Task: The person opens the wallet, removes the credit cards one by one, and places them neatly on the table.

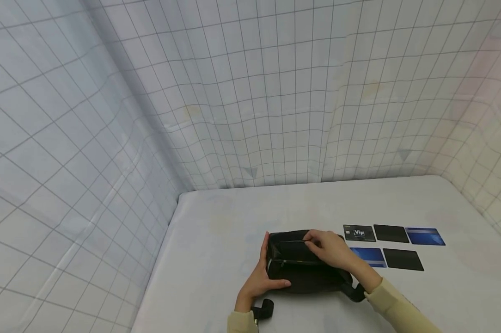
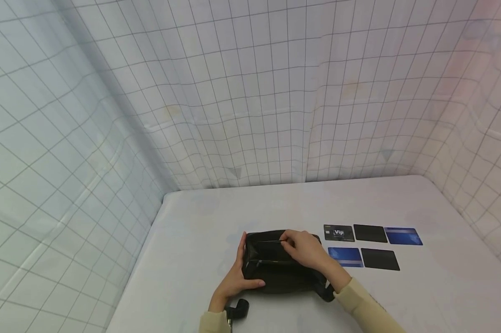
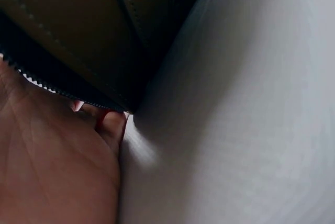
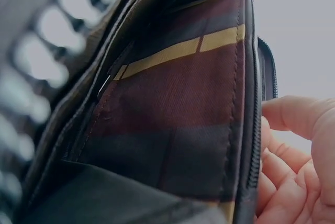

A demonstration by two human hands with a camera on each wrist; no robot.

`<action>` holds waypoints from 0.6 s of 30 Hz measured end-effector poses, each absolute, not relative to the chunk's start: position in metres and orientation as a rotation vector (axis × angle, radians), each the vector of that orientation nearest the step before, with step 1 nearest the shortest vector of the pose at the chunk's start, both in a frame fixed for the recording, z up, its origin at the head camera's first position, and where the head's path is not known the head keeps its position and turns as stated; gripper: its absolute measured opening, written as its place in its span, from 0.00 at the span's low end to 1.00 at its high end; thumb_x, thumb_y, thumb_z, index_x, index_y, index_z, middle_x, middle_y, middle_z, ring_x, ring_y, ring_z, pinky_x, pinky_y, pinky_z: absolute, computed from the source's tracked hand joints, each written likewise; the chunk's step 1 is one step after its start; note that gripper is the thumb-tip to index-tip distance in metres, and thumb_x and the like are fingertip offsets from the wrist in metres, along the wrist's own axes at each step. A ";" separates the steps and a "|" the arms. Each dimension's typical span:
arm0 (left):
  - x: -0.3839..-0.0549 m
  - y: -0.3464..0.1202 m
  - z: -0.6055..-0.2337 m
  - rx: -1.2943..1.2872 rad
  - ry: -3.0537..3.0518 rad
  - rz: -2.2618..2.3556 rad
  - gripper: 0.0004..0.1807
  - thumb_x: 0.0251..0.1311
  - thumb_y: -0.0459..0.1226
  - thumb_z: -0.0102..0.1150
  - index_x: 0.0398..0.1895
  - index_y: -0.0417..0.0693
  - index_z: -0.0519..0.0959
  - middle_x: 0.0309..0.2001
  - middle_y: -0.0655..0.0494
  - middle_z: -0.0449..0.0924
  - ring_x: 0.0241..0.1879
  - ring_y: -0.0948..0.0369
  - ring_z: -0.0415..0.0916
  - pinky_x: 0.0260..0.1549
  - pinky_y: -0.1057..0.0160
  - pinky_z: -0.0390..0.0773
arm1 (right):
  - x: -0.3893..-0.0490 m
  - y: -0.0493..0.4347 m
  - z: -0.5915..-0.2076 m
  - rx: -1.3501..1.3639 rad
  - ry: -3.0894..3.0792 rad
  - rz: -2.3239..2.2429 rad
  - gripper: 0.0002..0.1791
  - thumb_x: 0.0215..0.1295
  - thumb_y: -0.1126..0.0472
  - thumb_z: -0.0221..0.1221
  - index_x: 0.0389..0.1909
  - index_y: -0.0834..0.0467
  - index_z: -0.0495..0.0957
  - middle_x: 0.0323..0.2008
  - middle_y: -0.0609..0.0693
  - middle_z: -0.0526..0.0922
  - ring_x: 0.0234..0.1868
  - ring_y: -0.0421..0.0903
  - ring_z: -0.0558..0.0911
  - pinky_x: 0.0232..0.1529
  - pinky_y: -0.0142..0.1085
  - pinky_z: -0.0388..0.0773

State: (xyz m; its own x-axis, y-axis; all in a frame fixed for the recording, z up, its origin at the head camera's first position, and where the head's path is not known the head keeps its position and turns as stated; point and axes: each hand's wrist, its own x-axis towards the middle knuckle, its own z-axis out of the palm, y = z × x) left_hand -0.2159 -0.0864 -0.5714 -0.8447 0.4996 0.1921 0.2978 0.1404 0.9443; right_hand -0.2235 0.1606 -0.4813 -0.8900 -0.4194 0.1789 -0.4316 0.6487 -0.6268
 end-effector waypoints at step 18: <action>-0.216 -0.087 -0.570 0.777 2.190 1.811 0.68 0.44 0.42 0.72 0.71 0.70 0.24 0.73 0.61 0.24 0.71 0.49 0.33 0.60 0.34 0.48 | -0.225 0.165 -0.487 0.692 -2.840 1.165 0.09 0.64 0.56 0.57 0.40 0.55 0.79 0.29 0.47 0.83 0.21 0.32 0.73 0.24 0.30 0.72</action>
